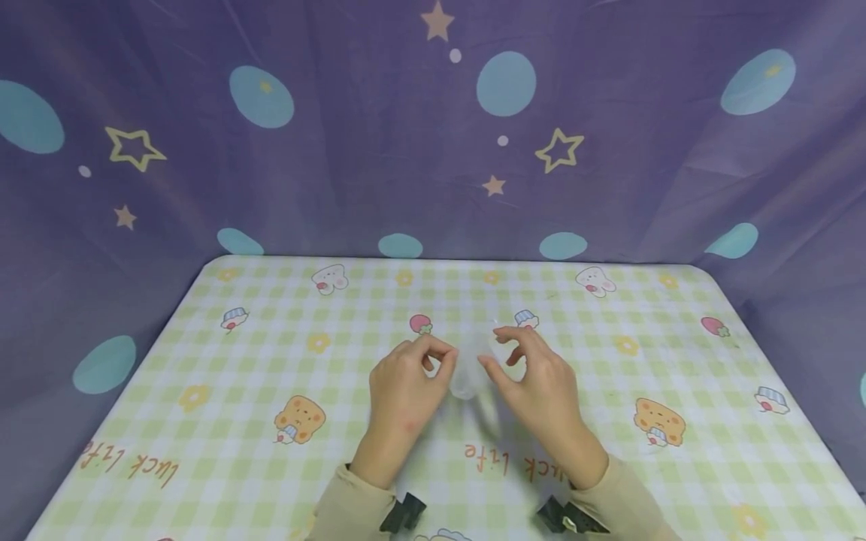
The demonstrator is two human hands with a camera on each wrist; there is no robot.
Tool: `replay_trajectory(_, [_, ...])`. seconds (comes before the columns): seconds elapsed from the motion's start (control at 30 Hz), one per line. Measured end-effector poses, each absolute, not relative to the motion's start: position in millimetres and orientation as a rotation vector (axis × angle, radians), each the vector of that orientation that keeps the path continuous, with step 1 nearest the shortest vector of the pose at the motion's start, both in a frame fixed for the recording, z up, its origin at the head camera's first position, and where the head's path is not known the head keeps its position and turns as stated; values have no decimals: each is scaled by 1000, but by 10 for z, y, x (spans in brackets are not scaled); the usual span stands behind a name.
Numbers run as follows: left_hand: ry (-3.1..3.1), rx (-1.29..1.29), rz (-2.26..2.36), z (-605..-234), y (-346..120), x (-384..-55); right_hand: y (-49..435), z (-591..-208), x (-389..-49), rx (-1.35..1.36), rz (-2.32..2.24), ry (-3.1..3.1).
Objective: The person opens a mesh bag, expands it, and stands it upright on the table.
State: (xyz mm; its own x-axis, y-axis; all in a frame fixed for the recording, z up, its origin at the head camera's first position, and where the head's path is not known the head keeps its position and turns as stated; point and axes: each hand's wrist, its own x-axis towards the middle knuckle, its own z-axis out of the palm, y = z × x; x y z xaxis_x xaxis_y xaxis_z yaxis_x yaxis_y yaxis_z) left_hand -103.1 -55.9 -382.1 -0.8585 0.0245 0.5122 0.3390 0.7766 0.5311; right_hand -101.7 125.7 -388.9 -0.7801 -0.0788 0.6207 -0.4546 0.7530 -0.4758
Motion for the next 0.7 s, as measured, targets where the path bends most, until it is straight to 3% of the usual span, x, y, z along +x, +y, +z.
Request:
replay_trajectory(0.5, [-2500, -380, -790, -3809, -530, -1024, 1278, -3893, -1021, 435, 808, -2316])
replay_trajectory(0.7, [-2431, -307, -809, -3820, -510, -1013, 1217, -3897, -982, 458, 791, -2403])
